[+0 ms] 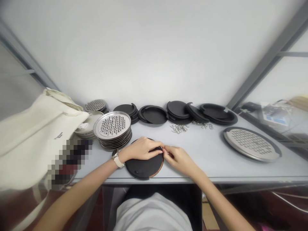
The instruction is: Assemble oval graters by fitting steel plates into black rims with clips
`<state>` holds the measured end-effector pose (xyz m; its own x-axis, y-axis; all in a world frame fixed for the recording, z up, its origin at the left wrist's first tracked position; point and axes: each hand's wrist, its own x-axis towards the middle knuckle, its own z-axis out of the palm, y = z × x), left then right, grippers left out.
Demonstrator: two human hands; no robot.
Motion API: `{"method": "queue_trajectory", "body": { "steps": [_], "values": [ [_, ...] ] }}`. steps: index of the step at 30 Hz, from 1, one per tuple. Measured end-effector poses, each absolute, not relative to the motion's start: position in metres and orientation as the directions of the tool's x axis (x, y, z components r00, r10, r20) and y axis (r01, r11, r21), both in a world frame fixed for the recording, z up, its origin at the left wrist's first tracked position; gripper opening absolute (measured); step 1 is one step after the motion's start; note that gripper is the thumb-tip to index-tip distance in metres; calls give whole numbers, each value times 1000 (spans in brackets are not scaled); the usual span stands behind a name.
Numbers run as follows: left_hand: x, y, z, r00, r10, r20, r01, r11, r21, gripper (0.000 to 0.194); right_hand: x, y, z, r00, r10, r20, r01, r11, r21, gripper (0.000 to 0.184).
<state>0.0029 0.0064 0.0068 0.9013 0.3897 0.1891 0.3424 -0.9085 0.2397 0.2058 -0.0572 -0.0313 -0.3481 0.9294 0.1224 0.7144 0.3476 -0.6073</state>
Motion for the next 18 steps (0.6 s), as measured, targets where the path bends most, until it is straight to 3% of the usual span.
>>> {"method": "queue_trajectory", "body": {
  "steps": [18],
  "values": [
    [4, 8, 4, 900, 390, 194, 343, -909, 236, 20, 204, -57, -28, -344, 932, 111, 708, 335, -622, 31]
  ]
}}
